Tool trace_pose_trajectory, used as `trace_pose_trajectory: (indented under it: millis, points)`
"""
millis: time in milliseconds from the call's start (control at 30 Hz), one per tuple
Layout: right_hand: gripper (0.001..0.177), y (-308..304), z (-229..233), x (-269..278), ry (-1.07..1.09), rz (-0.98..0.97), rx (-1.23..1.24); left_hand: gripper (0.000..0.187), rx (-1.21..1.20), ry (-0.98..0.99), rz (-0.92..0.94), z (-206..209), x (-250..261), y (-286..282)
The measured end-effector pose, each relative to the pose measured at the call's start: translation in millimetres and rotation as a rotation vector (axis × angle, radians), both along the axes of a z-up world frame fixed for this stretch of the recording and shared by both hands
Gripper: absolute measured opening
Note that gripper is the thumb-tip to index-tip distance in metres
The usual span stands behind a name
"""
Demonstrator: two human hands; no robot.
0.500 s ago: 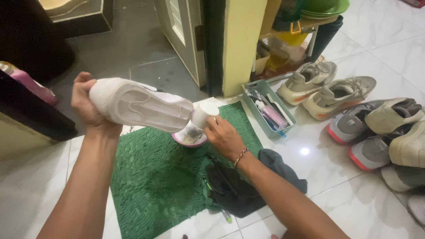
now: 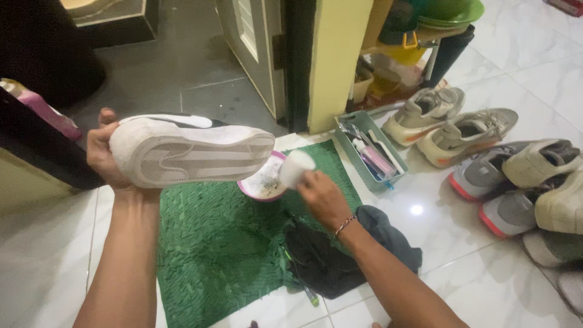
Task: The person cleans a shoe by applying soapy water from a bowl with a cup, scrubbing the sole with a brush, and wiping the exterior with a cloth.
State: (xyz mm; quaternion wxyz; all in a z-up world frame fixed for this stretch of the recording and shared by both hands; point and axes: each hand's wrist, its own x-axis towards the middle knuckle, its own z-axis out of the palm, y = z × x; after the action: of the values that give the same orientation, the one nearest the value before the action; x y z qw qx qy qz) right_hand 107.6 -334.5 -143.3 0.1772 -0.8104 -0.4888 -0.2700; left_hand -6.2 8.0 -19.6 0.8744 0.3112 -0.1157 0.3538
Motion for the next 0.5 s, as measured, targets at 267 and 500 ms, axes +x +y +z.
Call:
trace_pose_trajectory:
  millis: [267,500]
  points:
    - [0.023,-17.7,-33.3,5.5,0.65,-0.557,0.617,0.016,-0.069,-0.048,-0.027,-7.6,-7.7,0.6]
    - [0.028,-27.3,-81.1,7.1,1.242,-0.697,0.649,0.015,-0.064,-0.047,0.011,-6.2,-25.3,-1.5]
